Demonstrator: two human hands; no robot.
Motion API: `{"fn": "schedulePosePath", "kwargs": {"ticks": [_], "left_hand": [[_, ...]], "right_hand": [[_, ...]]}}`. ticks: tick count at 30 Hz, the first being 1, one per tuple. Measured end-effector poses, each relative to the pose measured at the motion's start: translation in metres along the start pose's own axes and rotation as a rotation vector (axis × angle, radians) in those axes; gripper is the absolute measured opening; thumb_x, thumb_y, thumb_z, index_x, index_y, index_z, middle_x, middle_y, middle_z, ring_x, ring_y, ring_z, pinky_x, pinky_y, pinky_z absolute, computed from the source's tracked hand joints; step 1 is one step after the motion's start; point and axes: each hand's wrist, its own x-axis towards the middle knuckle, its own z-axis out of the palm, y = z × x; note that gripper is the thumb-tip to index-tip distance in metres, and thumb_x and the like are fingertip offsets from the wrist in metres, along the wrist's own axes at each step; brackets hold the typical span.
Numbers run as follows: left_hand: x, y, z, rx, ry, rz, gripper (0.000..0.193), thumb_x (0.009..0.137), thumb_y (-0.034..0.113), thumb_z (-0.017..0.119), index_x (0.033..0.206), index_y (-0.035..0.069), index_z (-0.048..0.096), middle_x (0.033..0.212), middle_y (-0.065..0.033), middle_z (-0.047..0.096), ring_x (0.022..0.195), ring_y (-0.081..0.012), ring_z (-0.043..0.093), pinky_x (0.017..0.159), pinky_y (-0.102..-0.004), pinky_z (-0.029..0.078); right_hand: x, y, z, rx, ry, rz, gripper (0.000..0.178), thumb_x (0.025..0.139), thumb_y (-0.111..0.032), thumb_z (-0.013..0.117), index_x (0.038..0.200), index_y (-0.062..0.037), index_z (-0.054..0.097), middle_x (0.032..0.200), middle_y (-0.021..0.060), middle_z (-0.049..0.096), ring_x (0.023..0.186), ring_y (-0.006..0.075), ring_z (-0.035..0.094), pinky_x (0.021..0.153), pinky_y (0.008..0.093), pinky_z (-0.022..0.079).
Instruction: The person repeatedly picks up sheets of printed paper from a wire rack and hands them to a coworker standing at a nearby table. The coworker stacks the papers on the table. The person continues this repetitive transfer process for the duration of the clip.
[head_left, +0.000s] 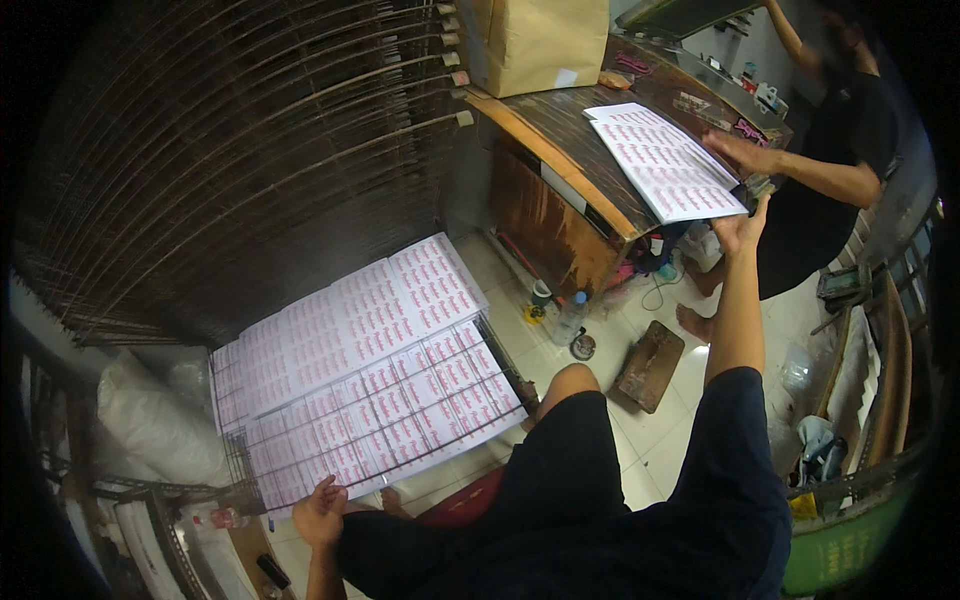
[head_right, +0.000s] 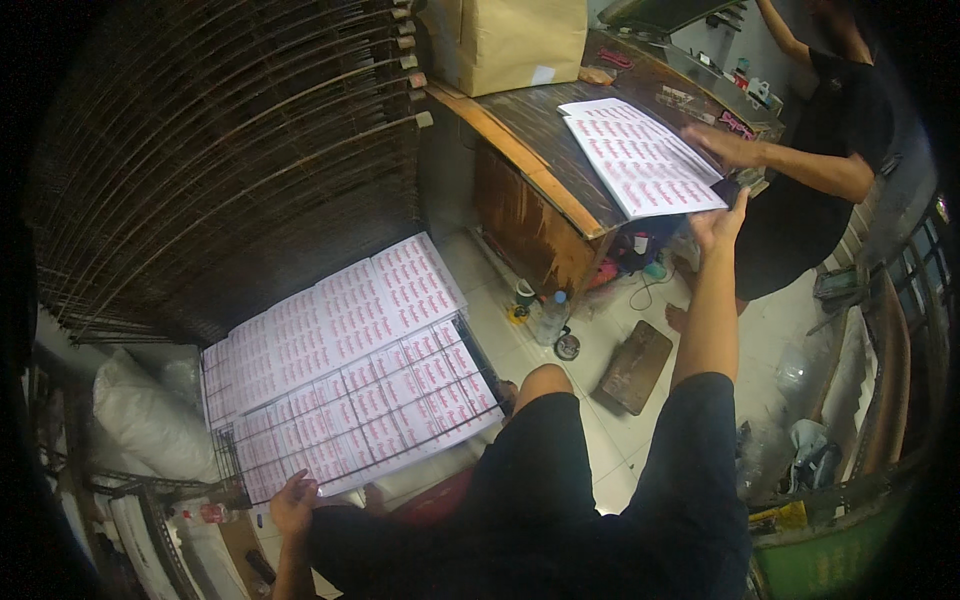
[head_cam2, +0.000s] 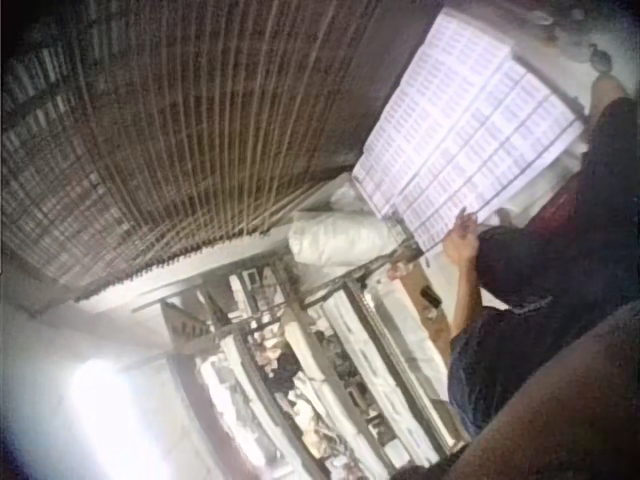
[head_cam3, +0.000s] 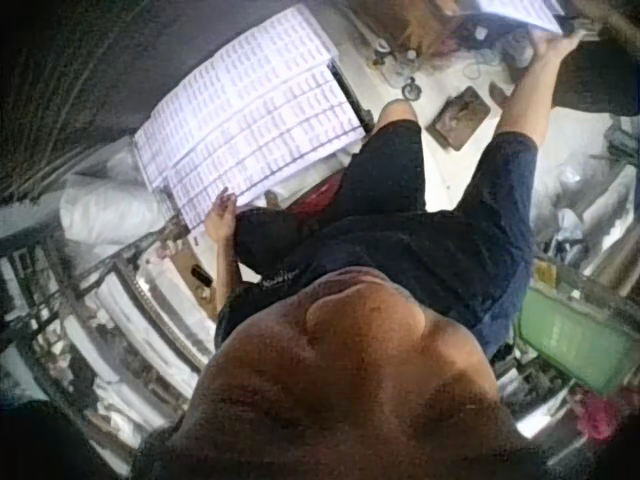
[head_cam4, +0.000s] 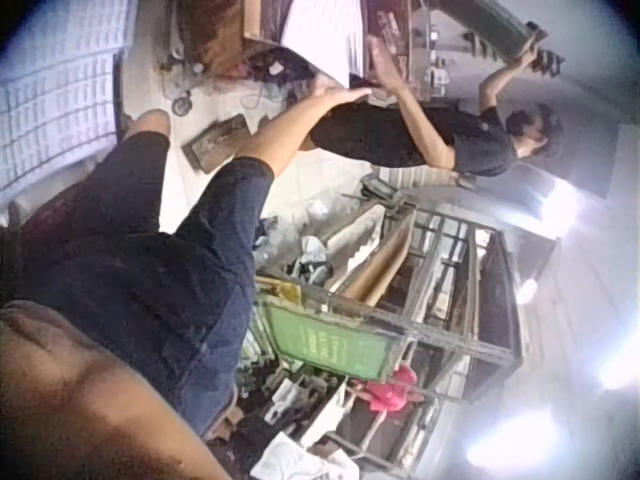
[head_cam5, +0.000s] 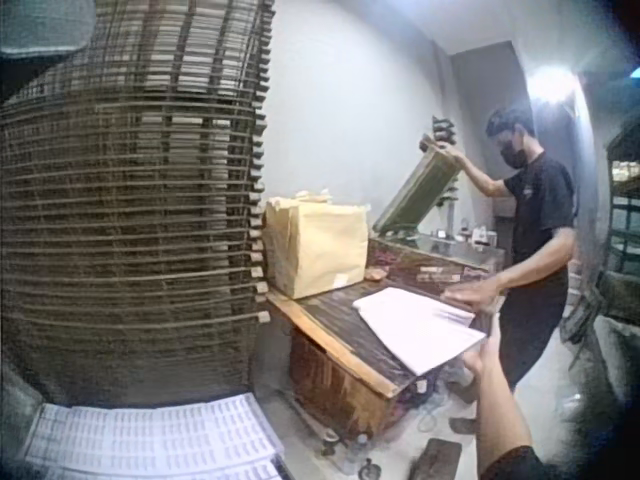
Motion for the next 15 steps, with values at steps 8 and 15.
{"fn": "schedulePosePath", "kwargs": {"ticks": [8, 15], "left_hand": [[-0.009, 0.037, 0.007, 0.157, 0.075, 0.076, 0.033, 0.074, 0.024, 0.067, 0.098, 0.001, 0.064, 0.073, -0.0068, 0.067, 0.065, -0.0142, 0.064, 0.066, -0.0246, 0.05], [0.009, -0.024, 0.055, -0.249, -0.113, 0.081, 0.043, 0.077, 0.013, 0.068, 0.115, 0.0, 0.053, 0.093, -0.0104, 0.062, 0.089, -0.0175, 0.059, 0.075, -0.0295, 0.048]], "right_hand": [[-0.05, 0.053, 0.059, -0.681, -0.034, 0.121, 0.042, 0.093, -0.019, 0.042, 0.132, -0.0057, 0.031, 0.123, 0.0115, 0.048, 0.101, 0.0235, 0.056, 0.083, 0.0354, 0.05], [-0.131, 0.103, 0.099, -0.592, -0.142, -0.079, 0.053, 0.093, -0.007, 0.037, 0.141, -0.0131, 0.016, 0.131, 0.0109, 0.041, 0.111, 0.0221, 0.051, 0.086, 0.0357, 0.048]]}}
